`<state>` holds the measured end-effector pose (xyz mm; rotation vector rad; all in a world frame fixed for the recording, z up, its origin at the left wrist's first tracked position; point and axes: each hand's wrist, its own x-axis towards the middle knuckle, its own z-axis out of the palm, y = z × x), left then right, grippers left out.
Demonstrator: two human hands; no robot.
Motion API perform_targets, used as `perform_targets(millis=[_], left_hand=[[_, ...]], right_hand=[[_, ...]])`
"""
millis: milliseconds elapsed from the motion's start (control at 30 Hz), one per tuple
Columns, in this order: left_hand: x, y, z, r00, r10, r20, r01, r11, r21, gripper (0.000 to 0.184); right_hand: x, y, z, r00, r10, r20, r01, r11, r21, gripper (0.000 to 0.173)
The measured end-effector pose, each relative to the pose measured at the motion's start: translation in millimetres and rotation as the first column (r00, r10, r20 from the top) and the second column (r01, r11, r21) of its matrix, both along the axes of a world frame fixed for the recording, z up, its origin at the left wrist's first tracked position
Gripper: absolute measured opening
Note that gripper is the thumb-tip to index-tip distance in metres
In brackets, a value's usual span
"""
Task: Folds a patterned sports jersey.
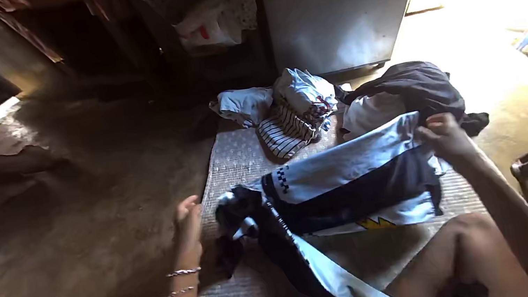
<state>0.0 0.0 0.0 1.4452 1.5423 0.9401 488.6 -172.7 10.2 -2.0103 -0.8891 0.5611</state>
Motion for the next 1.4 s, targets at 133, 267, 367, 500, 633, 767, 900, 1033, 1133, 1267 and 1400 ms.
perform_targets(millis=[133,267,367,500,633,767,900,1033,1133,1267,1400], left_hand=[[35,-20,-59,0.759,-0.490,-0.428,0.559,0.828,0.045,0.049],[69,-74,-99,0.329,-0.737,-0.590,0.759,0.578,-0.298,0.069],[90,-95,-112,0.104,-0.793,-0.601,0.738,0.467,-0.488,0.046],[91,-88,-86,-0.041,-0.936,-0.351,0.729,0.212,-0.651,0.027],[90,-29,0,0.153,-0.952,-0.264,0.874,0.255,-0.413,0.019],[120,58,55,0.838,-0.538,0.094,0.474,0.801,0.365,0.039],[122,80,75,0.876,-0.481,0.040,0.392,0.757,0.523,0.072],[98,52,-12,0.596,-0.628,-0.501,0.696,0.715,-0.067,0.041],[80,44,-66,0.401,-0.655,-0.641,0.518,0.739,-0.431,0.073],[56,53,-87,0.517,-0.512,-0.685,0.368,0.856,-0.363,0.094],[43,50,-79,0.456,-0.612,-0.646,0.529,0.770,-0.356,0.048]], right_hand=[[-41,-17,-86,0.867,0.498,-0.005,-0.476,0.826,-0.302,0.050],[-120,-46,-116,0.807,0.591,0.009,-0.433,0.602,-0.671,0.073],[-146,-69,-127,0.744,0.666,-0.055,-0.568,0.585,-0.579,0.073],[-169,-103,-99,0.389,0.862,-0.326,-0.823,0.166,-0.543,0.045],[-105,-70,-47,0.585,0.806,-0.088,-0.797,0.551,-0.249,0.029],[-27,34,3,0.939,0.152,0.309,-0.238,0.936,0.261,0.035],[-28,57,30,0.893,0.080,0.443,-0.210,0.944,0.254,0.034],[-37,35,-77,0.740,0.649,0.177,-0.629,0.760,-0.162,0.024],[-37,25,-148,0.731,0.665,0.151,-0.587,0.726,-0.358,0.042],[-15,25,-153,0.842,0.488,0.229,-0.316,0.791,-0.524,0.074],[-2,24,-145,0.842,0.496,0.214,-0.314,0.772,-0.552,0.052]])
